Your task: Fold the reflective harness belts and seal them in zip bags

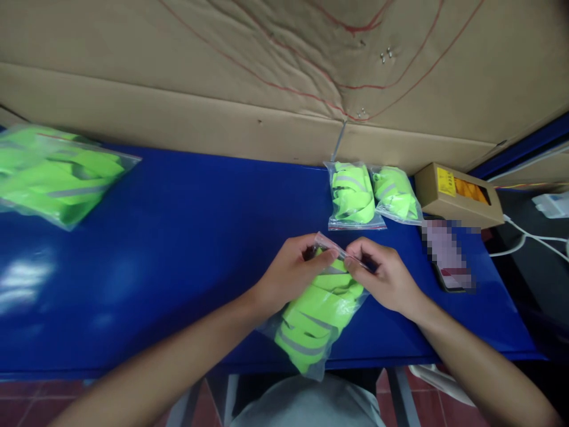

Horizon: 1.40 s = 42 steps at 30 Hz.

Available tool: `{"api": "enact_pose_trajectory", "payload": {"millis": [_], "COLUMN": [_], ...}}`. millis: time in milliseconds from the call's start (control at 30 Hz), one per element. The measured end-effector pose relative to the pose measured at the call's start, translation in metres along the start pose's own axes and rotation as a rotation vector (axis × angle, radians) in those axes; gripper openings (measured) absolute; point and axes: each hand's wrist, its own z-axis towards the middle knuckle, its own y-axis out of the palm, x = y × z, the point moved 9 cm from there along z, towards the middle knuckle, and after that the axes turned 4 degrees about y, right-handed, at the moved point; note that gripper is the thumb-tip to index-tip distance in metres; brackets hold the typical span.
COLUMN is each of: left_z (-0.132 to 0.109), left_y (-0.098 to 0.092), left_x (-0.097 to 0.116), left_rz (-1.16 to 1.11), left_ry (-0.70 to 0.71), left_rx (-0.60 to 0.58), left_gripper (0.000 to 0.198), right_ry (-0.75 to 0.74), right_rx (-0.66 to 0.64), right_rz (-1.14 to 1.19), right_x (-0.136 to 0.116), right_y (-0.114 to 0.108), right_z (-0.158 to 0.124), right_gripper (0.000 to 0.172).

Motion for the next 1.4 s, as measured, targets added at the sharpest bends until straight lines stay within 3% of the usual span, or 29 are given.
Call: {"api": "enact_pose_trajectory", "payload": {"millis": [300, 600, 800, 1400], "left_z": [-0.002, -0.002, -0.001, -0.003], "left_y": [0.001, 0.003, 0.006, 0.01], "left_x": [-0.01, -0.003, -0.005, -0.007], "left_rz": [-0.094, 0.071, -0.046, 0.072], "left_ry": [-0.077, 0.012, -0.014, 0.012], "left_rx": [0.082, 0.001, 0.034, -0.043], "left_gripper": [0.024, 0.032, 0.029, 0.031], "right_ry": [0.013, 0.017, -0.01, 0.007], "right_rx": [0.011, 0.0, 0.049, -0.025], "right_rz": [0.009, 0.047, 0.012, 0.067], "right_x": [0.003, 0.001, 0.003, 0.01], "right_y": [-0.001, 0.001, -0.003, 0.002], "right_z": [0.003, 0.001, 0.004, 0.007], "right_gripper": [0.014, 0.023, 0.026, 0.03]}}
